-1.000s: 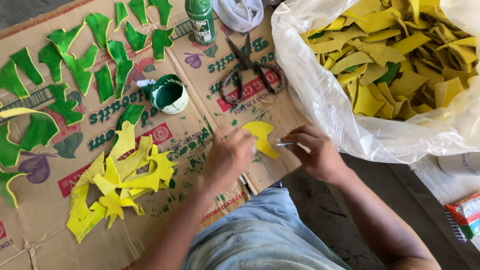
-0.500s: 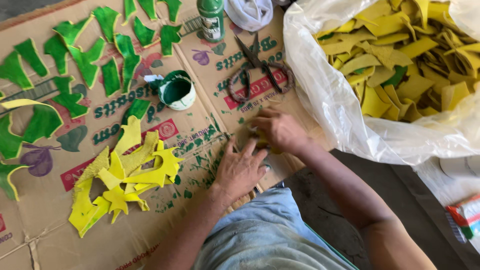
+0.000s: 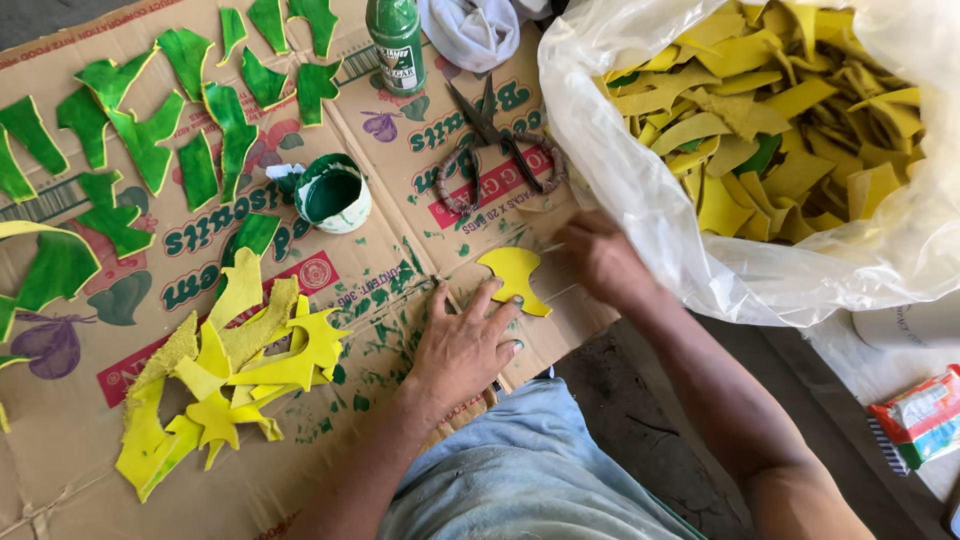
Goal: The person repeatedly picks up yellow foam cutouts from a plastic bag, places them on a cardboard surface, and applies green paint to their edges using a small white cloth. Painted pieces are set aside on the cardboard. The person occasionally wipes the cloth on the cardboard or dips it into the paint container.
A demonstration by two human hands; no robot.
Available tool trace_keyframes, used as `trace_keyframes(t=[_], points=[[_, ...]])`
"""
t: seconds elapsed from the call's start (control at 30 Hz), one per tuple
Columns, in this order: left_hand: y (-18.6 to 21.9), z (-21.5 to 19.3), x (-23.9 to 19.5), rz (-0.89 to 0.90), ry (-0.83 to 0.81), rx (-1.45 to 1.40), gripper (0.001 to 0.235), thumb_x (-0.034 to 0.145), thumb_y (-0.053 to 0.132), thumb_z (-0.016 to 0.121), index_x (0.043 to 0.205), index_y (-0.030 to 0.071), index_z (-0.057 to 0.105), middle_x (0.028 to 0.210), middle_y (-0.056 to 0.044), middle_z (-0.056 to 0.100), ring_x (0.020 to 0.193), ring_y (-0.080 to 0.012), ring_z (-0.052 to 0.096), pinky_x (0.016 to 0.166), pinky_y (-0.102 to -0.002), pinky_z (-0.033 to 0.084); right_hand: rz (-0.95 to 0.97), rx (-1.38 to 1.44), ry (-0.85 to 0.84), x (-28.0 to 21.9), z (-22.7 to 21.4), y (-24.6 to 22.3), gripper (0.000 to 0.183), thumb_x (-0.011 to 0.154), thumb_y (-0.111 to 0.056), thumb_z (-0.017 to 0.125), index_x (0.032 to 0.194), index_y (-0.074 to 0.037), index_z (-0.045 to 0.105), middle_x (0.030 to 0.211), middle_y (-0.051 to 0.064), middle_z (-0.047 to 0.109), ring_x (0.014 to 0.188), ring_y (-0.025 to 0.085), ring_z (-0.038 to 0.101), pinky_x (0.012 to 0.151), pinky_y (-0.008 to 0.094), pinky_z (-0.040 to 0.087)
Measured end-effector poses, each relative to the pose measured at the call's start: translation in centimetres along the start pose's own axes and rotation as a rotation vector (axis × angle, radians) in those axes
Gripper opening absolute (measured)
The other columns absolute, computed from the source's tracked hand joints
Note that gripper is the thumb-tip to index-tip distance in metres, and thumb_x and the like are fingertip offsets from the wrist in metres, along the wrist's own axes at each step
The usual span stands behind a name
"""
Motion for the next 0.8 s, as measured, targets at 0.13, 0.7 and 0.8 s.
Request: trace_keyframes(t=[0.13,0.7,0.8], points=[[0.0,0.6,-0.1,-0.011,-0.034,-0.001,0.058,0.093,0.043,0.064,0.142,0.013,0.053,0.151,-0.017,0.041,0.111,-0.0275,0.066,0.113,-0.069,0.018,0.211,0.042,0.079,-2.1,-2.4,0.8,0.02,0.087,-0.001,0.067,0.102,-0.01,0.077,0.104,0.011,0.072,0.098,0.031,0.068,0.086,0.041,0.056],[-0.2,1.0,-0.8,-0.038,-0.015,-0.009,0.055,0.091,0.042,0.063,0.14,0.016,0.054,0.145,-0.02,0.044,0.127,-0.0299,0.056,0.11,-0.067,0.02,-0.466,0.155,-0.207,4.2,4.7,-6.0,0.018,0.079,-0.017,0.077,0.088,-0.003,0.072,0.102,0.011,0.072,0.093,0.031,0.066,0.08,0.041,0.056],[-0.2,1.0,-0.5,-0.065,-0.057,-0.023,0.055,0.093,0.042,0.062,0.14,0.016,0.054,0.149,-0.018,0.043,0.126,-0.0279,0.057,0.112,-0.067,0.02,-0.221,0.053,-0.195,4.5,4.8,-3.3,0.012,0.076,-0.008,0.075,0.087,-0.004,0.073,0.098,0.009,0.073,0.093,0.033,0.066,0.084,0.042,0.056]])
Point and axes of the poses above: each hand's wrist, its own x-axis towards the middle knuckle, its own z-axis out of the palm, y = z × x, the point moved 8 cm from there along x, towards the middle knuckle
